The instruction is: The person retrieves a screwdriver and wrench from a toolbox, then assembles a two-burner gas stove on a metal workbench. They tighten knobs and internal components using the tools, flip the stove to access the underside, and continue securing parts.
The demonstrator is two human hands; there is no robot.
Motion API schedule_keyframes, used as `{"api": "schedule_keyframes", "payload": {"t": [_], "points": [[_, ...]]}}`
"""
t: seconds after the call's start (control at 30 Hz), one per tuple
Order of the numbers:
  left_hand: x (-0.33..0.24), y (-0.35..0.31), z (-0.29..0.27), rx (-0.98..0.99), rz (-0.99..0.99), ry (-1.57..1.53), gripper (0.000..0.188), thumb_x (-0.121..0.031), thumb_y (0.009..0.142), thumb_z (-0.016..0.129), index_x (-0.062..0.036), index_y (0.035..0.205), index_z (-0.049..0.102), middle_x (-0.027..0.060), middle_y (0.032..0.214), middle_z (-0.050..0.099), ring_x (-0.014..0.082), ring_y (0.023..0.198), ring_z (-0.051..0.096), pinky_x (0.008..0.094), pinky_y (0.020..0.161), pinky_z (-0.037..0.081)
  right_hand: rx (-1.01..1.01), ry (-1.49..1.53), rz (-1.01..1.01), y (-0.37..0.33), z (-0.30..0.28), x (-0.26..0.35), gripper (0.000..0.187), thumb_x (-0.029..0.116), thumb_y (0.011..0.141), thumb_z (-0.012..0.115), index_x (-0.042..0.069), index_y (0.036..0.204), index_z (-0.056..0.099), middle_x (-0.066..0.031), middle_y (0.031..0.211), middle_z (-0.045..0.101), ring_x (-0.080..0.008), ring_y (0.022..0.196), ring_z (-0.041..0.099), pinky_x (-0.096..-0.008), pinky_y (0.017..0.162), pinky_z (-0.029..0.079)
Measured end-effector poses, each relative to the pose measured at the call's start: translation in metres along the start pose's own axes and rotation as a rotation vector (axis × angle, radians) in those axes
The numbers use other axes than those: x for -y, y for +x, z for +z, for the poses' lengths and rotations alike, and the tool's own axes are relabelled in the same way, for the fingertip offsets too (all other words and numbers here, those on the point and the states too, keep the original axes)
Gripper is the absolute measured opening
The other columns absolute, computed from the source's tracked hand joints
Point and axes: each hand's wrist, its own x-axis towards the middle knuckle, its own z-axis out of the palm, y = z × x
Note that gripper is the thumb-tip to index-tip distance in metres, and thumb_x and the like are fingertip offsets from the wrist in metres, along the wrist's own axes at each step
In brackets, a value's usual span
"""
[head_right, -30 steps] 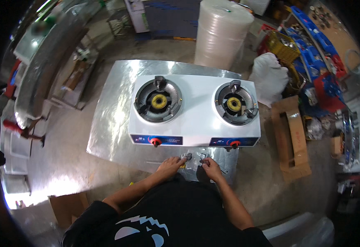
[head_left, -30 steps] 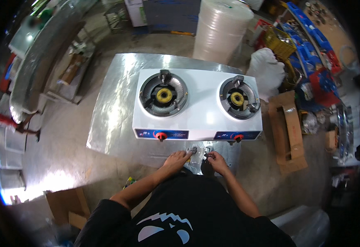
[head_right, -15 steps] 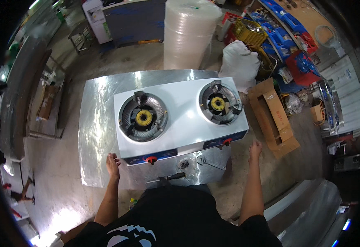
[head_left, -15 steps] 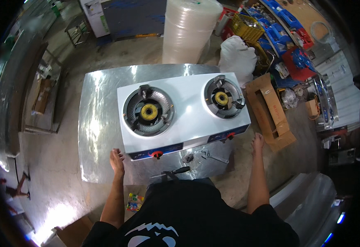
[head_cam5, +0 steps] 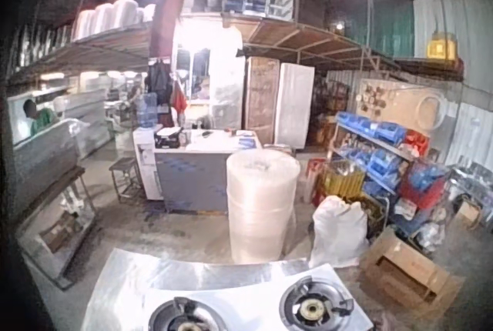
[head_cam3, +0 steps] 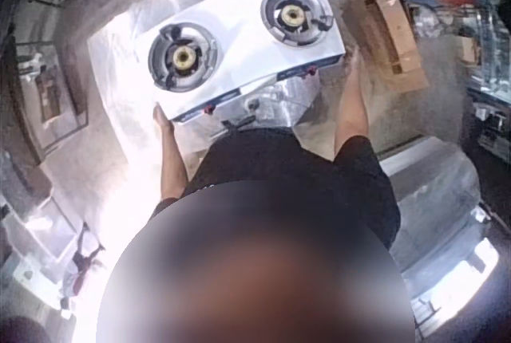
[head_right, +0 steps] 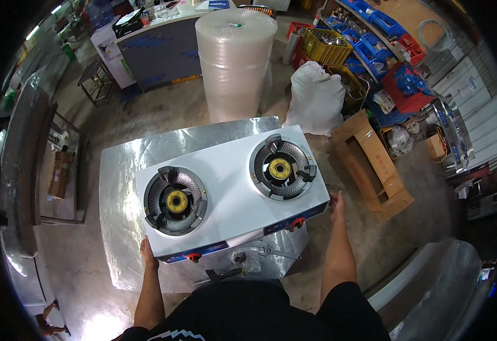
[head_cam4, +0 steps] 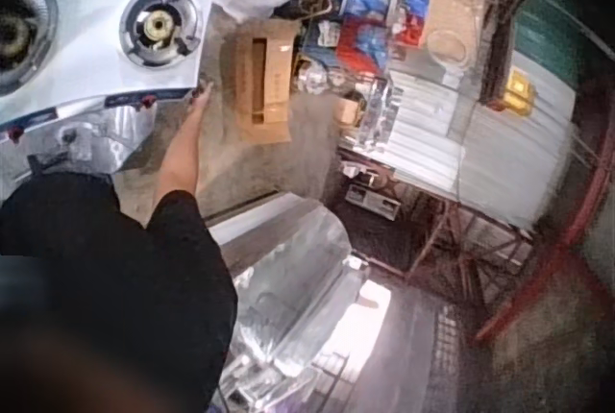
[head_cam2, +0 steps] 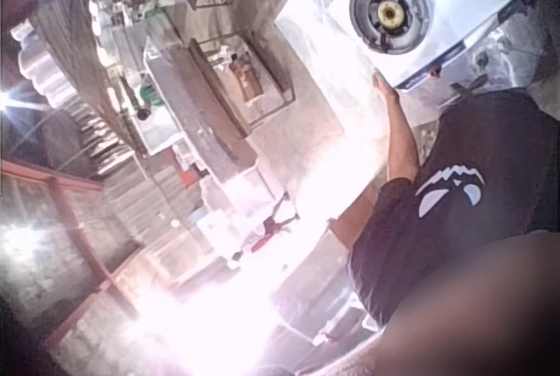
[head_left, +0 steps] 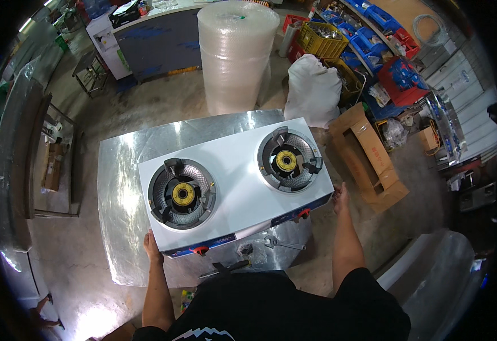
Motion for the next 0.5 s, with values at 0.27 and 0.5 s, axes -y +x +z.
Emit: {"api": "schedule_keyframes", "payload": {"t": [0.27,0.5], "points": [[0.000,-0.005,0.007,0.157,-0.144,-0.412,0.039,-0.036,0.103,0.055,-0.0068,0.128,0.057,0.0080,0.113,0.066,0.0217,0.099,0.068,0.0370,0.085,0.057,-0.030,0.048,-0.243,-0.002,0.036,-0.029,0.070,0.054,0.099,0.056,-0.006,0.135,0.059,-0.0175,0.139,0.060,-0.0283,0.129,0.055,-0.0375,0.108,0.041],[-0.002,0.000,0.002,0.210,-0.260,-0.413,0.052,-0.042,0.103,0.053,-0.0052,0.140,0.053,0.0101,0.125,0.065,0.0263,0.110,0.066,0.0412,0.094,0.055,-0.118,-0.064,-0.290,-0.028,0.047,-0.017,0.080,0.058,0.096,0.061,-0.009,0.140,0.053,-0.0188,0.144,0.055,-0.0281,0.129,0.054,-0.0376,0.109,0.041]]}}
